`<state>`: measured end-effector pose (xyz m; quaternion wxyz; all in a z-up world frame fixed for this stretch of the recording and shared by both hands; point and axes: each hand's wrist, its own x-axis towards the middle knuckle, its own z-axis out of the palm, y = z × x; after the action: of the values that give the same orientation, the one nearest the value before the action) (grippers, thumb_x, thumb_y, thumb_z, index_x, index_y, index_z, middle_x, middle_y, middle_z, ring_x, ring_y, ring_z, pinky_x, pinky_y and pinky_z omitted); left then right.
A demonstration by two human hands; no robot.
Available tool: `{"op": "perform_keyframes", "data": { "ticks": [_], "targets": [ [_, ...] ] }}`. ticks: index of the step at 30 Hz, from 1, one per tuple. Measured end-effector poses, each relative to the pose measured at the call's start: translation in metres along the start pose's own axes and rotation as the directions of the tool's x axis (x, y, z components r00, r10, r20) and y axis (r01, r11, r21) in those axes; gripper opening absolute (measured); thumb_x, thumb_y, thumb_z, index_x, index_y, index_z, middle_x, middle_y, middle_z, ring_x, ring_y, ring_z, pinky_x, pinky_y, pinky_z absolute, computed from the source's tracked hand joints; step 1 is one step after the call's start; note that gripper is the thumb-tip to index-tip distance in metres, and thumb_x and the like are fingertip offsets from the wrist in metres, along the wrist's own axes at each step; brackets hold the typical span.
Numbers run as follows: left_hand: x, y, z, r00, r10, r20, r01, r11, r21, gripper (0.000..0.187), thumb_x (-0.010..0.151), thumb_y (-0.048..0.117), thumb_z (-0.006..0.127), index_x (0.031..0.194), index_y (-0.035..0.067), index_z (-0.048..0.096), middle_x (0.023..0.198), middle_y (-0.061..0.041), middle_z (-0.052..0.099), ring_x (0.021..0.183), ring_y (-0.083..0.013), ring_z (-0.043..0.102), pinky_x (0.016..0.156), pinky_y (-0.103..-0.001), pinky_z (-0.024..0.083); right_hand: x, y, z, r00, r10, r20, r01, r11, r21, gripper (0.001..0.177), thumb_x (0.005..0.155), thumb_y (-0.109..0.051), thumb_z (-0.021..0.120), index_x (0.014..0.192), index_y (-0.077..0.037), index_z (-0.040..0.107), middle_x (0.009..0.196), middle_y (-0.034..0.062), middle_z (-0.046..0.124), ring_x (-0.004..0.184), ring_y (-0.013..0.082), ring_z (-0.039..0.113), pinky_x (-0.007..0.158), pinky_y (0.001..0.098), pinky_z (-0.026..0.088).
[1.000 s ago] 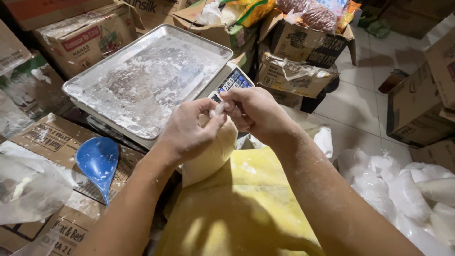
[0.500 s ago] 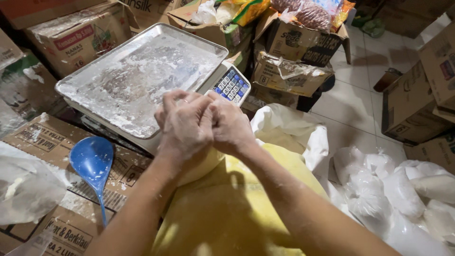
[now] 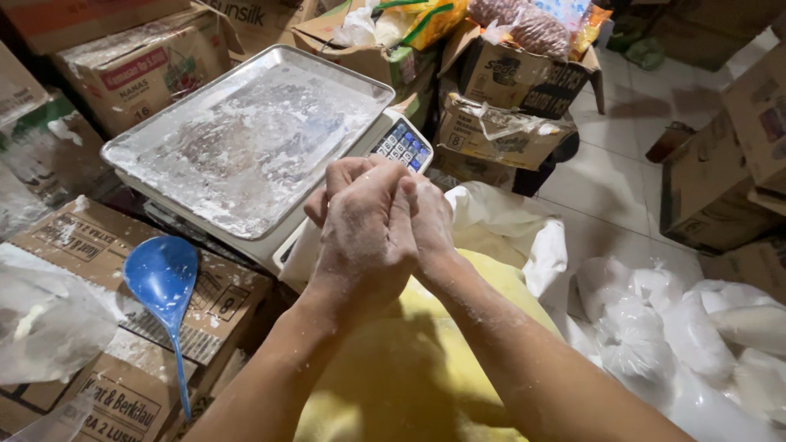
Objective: The person scoops white powder from a large sack into small plastic bags using a blue scoop, places each bag on a digital scale to measure weight, and ties the bags shut. The process is repeated multiple times in a cluttered storage area.
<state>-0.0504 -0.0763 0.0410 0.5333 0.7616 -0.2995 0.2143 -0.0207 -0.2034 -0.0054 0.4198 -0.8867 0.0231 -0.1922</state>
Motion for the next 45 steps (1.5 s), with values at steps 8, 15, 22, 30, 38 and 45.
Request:
{"op": "perform_keyframes", "data": {
  "ticks": [8,15,22,30,38,45],
  "targets": [
    [0.04,0.026,0.048,0.999,0.013,-0.049,-0.017,0.998,-0.068,0.019,0.103,0.016,0.051,0.101,0.008,0.068,0.097,-0.01,0.068,0.109,-0.0283,0.053,0.102,-0.043,0.037,0.012,-0.007,-0.082,0.971,-0.169,-0.166,0.088,0.907,-0.413,0.026,0.1,-0.031,0.06,0.106,-0.01,0.072,0.082,0.0148,0.072,0.08,0.0371,0.071,0.067,0.0487,0.055],
    [0.036,0.042,0.143,0.997,-0.072,-0.018,0.066,0.97,-0.232,0.026,0.1,0.022,0.055,0.116,0.002,0.063,0.115,-0.014,0.069,0.114,-0.0312,0.059,0.103,-0.043,0.044,-0.032,0.028,-0.181,0.802,0.416,-0.428,-0.424,0.902,0.08,0.041,0.093,-0.04,0.076,0.074,-0.006,0.066,0.064,0.0004,0.064,0.056,0.0102,0.06,0.053,0.0311,0.05],
    [-0.04,0.083,0.29,0.928,-0.231,0.294,0.297,0.933,-0.204,0.036,0.098,0.027,0.055,0.123,0.001,0.061,0.117,-0.026,0.064,0.112,-0.044,0.057,0.096,-0.053,0.044,-0.119,0.126,-0.234,0.612,0.679,-0.407,-0.452,0.722,0.524,0.029,0.089,-0.026,0.078,0.076,-0.002,0.07,0.069,0.002,0.067,0.058,0.0102,0.058,0.048,0.0293,0.046],
    [-0.087,0.134,0.358,0.623,-0.072,0.779,0.297,0.943,-0.15,0.044,0.093,0.033,0.06,0.123,0.001,0.06,0.116,-0.03,0.062,0.111,-0.0472,0.057,0.098,-0.052,0.044,-0.221,0.301,-0.349,0.195,0.904,-0.38,-0.425,0.427,0.799,0.024,0.094,-0.023,0.072,0.097,0.001,0.067,0.081,0.0102,0.067,0.058,0.0198,0.063,0.047,0.0318,0.051],
    [-0.082,0.151,0.362,0.418,-0.002,0.909,0.364,0.916,-0.165,0.041,0.089,0.03,0.059,0.114,-0.002,0.065,0.107,-0.024,0.074,0.105,-0.0377,0.07,0.095,-0.042,0.053,-0.241,0.386,-0.542,0.117,0.837,-0.535,-0.476,0.52,0.709,0.033,0.109,-0.032,0.053,0.123,-0.002,0.056,0.107,0.0156,0.069,0.084,0.0261,0.069,0.071,0.0384,0.057],
    [-0.084,0.147,0.35,0.336,-0.071,0.939,0.387,0.92,-0.069,0.039,0.087,0.027,0.062,0.113,-0.001,0.067,0.108,-0.022,0.074,0.105,-0.0359,0.071,0.095,-0.041,0.054,-0.293,0.449,-0.522,0.151,0.94,-0.306,-0.478,0.34,0.81,0.027,0.105,-0.025,0.055,0.124,-0.006,0.059,0.118,0.0153,0.064,0.106,0.0315,0.066,0.096,0.0498,0.058]
  ]
}}
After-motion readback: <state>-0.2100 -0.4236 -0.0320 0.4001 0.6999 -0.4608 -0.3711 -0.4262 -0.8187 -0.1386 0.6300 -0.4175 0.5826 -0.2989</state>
